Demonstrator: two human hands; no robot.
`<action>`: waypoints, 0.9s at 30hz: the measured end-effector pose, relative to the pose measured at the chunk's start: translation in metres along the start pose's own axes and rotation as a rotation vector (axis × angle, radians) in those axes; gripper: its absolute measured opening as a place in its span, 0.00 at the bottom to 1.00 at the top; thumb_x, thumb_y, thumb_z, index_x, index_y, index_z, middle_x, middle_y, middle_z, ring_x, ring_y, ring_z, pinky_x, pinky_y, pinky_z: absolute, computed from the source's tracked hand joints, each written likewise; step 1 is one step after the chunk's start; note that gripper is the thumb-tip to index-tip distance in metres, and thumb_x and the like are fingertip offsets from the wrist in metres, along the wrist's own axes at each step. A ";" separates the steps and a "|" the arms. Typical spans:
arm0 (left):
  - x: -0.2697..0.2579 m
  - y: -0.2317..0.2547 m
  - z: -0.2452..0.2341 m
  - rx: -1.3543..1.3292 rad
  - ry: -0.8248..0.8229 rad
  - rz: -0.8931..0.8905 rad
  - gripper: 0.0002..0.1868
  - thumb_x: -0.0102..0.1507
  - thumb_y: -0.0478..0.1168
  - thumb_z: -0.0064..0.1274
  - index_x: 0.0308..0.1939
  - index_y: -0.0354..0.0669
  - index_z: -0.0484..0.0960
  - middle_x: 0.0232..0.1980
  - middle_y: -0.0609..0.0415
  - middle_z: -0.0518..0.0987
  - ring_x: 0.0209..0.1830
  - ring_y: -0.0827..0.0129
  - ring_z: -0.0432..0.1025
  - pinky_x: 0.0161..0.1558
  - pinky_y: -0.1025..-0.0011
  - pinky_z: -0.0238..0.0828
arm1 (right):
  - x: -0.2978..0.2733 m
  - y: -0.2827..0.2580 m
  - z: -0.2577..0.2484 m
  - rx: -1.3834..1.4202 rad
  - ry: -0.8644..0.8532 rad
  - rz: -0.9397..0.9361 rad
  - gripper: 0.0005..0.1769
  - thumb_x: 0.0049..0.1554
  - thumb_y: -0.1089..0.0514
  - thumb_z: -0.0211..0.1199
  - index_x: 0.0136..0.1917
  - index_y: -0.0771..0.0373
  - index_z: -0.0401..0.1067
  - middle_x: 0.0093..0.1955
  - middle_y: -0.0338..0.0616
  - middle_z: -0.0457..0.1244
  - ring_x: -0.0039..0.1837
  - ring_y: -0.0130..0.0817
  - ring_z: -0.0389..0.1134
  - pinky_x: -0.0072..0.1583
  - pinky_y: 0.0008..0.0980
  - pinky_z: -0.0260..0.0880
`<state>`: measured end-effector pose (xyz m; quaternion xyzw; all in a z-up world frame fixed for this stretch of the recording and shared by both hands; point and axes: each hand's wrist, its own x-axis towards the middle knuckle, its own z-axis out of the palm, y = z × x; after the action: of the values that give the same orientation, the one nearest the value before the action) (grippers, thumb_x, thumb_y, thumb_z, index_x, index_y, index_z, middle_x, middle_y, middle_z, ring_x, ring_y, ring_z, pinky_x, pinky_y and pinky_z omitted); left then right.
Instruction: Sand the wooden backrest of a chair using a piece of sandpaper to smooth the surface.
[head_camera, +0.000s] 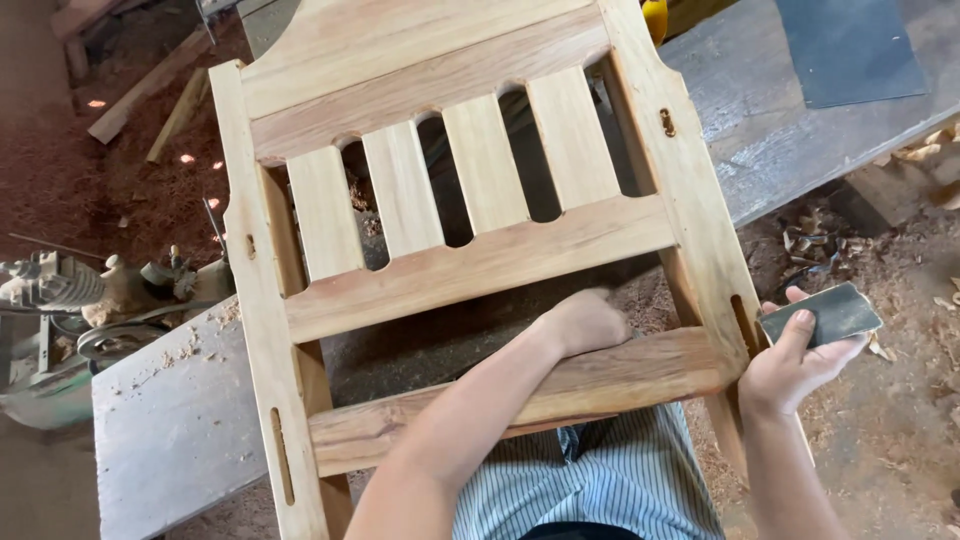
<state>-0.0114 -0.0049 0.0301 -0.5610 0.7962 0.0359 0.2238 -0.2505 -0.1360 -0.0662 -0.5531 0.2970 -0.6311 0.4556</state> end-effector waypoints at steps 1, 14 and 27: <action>-0.003 0.001 0.009 -0.305 -0.156 0.064 0.16 0.86 0.39 0.31 0.66 0.43 0.76 0.72 0.51 0.78 0.74 0.61 0.66 0.76 0.62 0.56 | -0.002 0.002 -0.002 -0.029 0.002 0.021 0.23 0.76 0.74 0.43 0.80 0.66 0.44 0.71 0.54 0.56 0.66 0.39 0.67 0.61 0.35 0.76; -0.102 -0.051 0.066 0.317 0.470 -0.509 0.33 0.79 0.53 0.23 0.83 0.43 0.34 0.86 0.48 0.32 0.86 0.58 0.27 0.83 0.61 0.24 | -0.001 0.002 -0.013 0.004 -0.006 0.002 0.26 0.74 0.75 0.47 0.79 0.65 0.43 0.73 0.56 0.56 0.62 0.38 0.68 0.57 0.33 0.78; -0.291 -0.021 0.129 -0.383 0.276 -1.465 0.47 0.70 0.65 0.29 0.79 0.38 0.30 0.83 0.37 0.32 0.84 0.50 0.27 0.80 0.57 0.20 | 0.001 -0.025 -0.002 -0.051 -0.135 -0.021 0.25 0.70 0.76 0.41 0.77 0.64 0.44 0.72 0.55 0.56 0.64 0.37 0.66 0.63 0.35 0.75</action>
<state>0.1269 0.2820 0.0337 -0.9734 0.2222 -0.0545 -0.0122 -0.2581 -0.1273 -0.0441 -0.6091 0.2758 -0.5892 0.4536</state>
